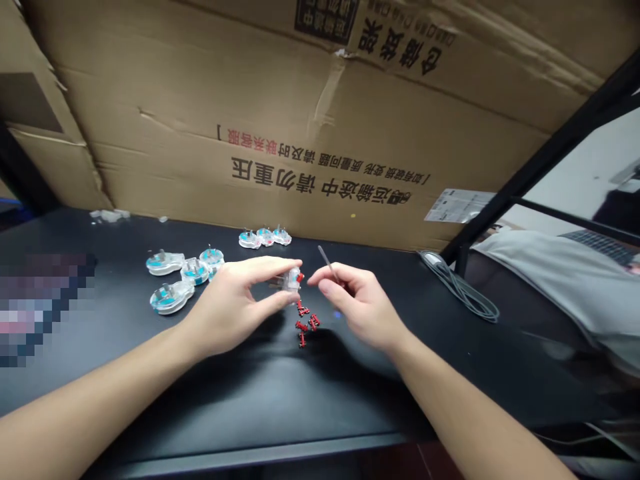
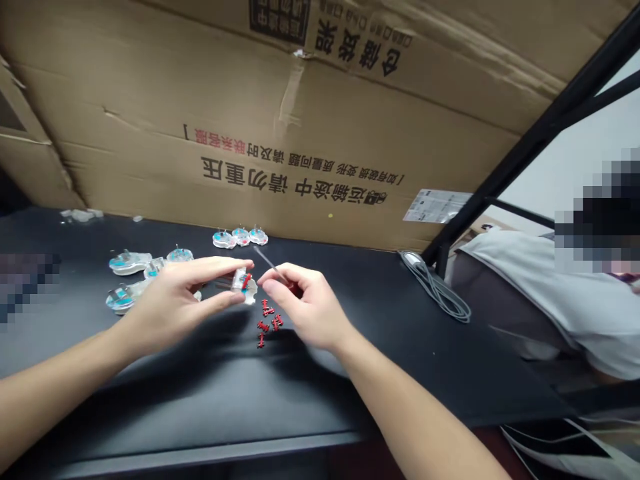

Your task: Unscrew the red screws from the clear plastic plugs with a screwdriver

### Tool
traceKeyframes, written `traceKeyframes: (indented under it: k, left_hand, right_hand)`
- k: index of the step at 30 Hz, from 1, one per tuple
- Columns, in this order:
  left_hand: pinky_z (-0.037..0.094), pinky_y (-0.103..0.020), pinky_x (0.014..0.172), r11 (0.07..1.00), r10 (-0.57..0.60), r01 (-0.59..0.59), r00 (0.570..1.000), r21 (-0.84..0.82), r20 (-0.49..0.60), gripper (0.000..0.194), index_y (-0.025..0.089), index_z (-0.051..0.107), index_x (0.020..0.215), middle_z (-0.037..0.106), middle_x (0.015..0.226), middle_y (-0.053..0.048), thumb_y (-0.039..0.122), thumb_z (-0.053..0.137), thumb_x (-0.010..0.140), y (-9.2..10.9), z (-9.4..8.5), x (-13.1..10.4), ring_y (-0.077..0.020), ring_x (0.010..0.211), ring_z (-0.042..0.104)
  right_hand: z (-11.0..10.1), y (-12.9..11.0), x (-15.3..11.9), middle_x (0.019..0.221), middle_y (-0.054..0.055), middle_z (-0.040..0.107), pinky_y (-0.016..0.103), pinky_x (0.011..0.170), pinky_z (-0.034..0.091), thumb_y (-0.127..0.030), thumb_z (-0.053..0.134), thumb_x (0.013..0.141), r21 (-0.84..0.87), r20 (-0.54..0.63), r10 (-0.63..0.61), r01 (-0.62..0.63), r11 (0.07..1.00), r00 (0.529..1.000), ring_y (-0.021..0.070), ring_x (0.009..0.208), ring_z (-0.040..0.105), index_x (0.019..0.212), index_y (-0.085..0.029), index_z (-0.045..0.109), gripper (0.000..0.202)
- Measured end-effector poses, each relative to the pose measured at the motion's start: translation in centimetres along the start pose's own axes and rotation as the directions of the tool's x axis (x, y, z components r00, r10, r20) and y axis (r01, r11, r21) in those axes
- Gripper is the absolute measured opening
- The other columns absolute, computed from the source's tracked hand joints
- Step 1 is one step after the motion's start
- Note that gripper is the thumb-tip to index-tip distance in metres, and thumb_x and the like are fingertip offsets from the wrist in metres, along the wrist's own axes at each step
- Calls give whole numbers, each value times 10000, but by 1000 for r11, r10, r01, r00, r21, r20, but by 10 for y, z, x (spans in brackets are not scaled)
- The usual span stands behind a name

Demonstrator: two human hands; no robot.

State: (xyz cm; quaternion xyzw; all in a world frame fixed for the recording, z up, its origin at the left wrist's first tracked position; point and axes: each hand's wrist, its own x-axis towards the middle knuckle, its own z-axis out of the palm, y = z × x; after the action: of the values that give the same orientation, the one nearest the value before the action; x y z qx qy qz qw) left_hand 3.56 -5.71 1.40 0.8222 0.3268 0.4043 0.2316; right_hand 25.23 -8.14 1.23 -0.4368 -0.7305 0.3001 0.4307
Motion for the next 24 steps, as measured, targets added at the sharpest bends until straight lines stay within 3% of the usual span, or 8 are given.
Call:
traceKeyframes:
  k: [6,12,19,22,24]
  left_hand:
    - [522,-304,896,995,77,-83,992,57,102,306,202,725,1126,749,1132,-59,379,666,884,5,3,0,-211,997,687]
    - [518,-295,832,998,54,-58,992,38,116,291,194,724,1082,758,1076,-63,397,657,884,6,5,0,-207,927,692]
    - [510,-296,826,987,-97,84,991,138,91,356,207,732,1066,767,1078,-41,487,590,898,5,-1,4,-230,949,695]
    - [507,-338,870,942,-205,173,975,286,87,421,200,727,1095,755,1114,-58,531,556,898,-8,-11,9,-252,985,682]
    - [483,-373,946,906,-191,119,971,406,141,417,205,729,1111,735,1127,-71,515,550,897,-23,-18,12,-272,1070,639]
  right_hand:
    - [12,1,-1,704,-10,567,234,597,399,-346,562,928,27,1,13,-13,1000,1000,107,631,455,807,-165,651,235]
    - [9,0,-3,686,-23,572,238,581,387,-323,577,916,-65,-15,-7,6,998,1000,104,599,454,825,-174,638,185]
    - [5,-1,-4,625,-41,533,227,549,354,-304,604,895,-189,-48,-55,45,981,997,91,552,427,839,-171,660,155]
    - [2,6,-1,603,-45,546,229,552,347,-301,604,893,-298,44,16,-2,954,999,90,537,423,852,-177,682,152]
    - [0,14,2,619,-45,576,234,568,353,-290,614,881,-396,106,85,-36,917,991,96,548,448,931,-191,695,137]
